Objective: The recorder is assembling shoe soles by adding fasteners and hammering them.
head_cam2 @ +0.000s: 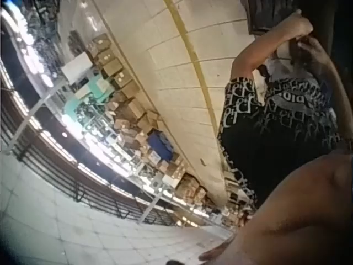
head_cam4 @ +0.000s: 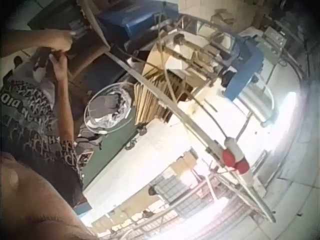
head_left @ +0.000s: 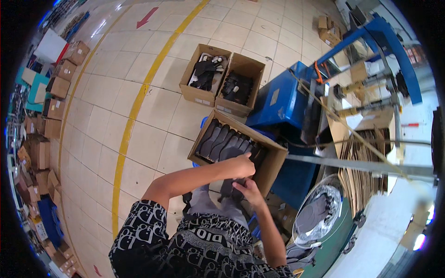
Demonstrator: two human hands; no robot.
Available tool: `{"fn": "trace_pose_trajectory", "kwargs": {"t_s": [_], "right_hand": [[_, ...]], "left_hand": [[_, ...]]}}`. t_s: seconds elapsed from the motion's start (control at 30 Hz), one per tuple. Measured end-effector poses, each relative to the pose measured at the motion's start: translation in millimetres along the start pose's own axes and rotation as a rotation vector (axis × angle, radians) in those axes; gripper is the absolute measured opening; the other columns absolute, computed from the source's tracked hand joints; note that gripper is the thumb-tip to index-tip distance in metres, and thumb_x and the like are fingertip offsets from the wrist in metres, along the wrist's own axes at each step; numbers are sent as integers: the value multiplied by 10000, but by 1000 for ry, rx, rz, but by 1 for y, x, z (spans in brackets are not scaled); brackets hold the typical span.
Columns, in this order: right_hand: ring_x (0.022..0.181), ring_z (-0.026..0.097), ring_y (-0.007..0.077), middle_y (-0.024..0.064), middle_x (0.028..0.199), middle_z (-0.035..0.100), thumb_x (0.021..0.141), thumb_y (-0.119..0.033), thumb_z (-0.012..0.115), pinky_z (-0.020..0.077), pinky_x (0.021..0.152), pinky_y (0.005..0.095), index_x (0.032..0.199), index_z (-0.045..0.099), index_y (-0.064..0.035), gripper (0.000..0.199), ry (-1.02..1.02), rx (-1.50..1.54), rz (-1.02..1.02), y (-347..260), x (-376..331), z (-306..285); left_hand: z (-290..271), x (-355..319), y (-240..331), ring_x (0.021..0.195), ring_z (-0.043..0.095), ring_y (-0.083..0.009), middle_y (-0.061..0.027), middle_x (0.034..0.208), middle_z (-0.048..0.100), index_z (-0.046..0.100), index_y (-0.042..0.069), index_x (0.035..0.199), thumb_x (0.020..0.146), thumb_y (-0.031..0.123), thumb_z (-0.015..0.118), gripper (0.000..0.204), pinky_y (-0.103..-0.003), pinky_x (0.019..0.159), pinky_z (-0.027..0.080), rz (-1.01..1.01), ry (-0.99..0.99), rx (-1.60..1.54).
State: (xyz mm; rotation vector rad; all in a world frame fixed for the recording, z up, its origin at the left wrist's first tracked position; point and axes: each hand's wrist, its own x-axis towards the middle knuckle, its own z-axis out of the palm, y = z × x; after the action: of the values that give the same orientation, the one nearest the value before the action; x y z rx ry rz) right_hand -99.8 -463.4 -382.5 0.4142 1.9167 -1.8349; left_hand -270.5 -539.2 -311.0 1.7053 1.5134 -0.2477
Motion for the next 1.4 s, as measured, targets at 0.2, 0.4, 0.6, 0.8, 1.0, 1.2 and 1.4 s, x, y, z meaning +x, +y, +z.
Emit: {"fn": "trace_pose_trajectory", "kwargs": {"t_s": [0.2, 0.4, 0.6, 0.8, 1.0, 1.2, 1.4], "right_hand": [[891, 586, 131, -1, 1036, 639, 918, -93, 616, 454, 804, 275, 1159, 570, -10, 259, 272, 562, 68, 35, 127, 14], [859, 568, 138, 52, 983, 643, 951, -233, 593, 461, 766, 295, 1089, 572, -29, 247, 248, 568, 405, 109, 262, 69], [946, 551, 221, 152, 1009, 639, 957, -282, 573, 434, 854, 354, 1136, 538, 54, 383, 476, 275, 221, 202, 349, 40], [1013, 589, 284, 230, 1041, 643, 914, -387, 606, 438, 904, 369, 1103, 572, 90, 515, 661, 376, 273, 224, 378, 58], [921, 654, 365, 228, 1026, 662, 857, -432, 614, 534, 784, 424, 1120, 597, 60, 558, 554, -770, 177, 245, 347, -64], [965, 598, 399, 238, 1011, 614, 865, -249, 609, 482, 850, 446, 1118, 536, 21, 378, 445, -354, -321, 48, 141, -134], [880, 641, 153, 99, 1020, 667, 954, -289, 553, 524, 802, 285, 1165, 590, -14, 348, 1047, 572, -286, -47, -283, -242]], "left_hand": [[109, 22, -58, 972, 629, -395, -213, 1167, 603, 453, 26, 1343, 849, 181, 604, 539, -470, 945, 423, -704, 1136, -351], [277, 76, -165, 1034, 592, -421, -224, 1087, 632, 509, 49, 1282, 807, 66, 650, 496, -483, 847, 485, -1149, 1205, -1225], [267, 185, -233, 985, 623, -386, -215, 1056, 651, 585, 60, 1228, 743, -83, 551, 507, -412, 893, 478, -1388, 1165, -1047], [274, 200, -254, 1047, 608, -289, -171, 1142, 644, 598, 24, 1228, 732, -83, 538, 511, -375, 924, 466, -1461, 1233, -1251], [196, 240, -207, 1047, 578, -277, -167, 1136, 641, 585, 4, 1201, 843, 126, 615, 380, -381, 964, 419, -1060, 1253, -1251], [173, 165, -127, 1094, 556, -264, -206, 1209, 572, 506, -80, 1244, 931, 157, 531, 393, -368, 978, 416, -782, 1191, -1321], [-5, 167, 39, 802, 584, -106, -81, 967, 655, 587, 5, 1144, 984, 145, 467, 244, -222, 697, 452, -33, 567, -1402]]}}
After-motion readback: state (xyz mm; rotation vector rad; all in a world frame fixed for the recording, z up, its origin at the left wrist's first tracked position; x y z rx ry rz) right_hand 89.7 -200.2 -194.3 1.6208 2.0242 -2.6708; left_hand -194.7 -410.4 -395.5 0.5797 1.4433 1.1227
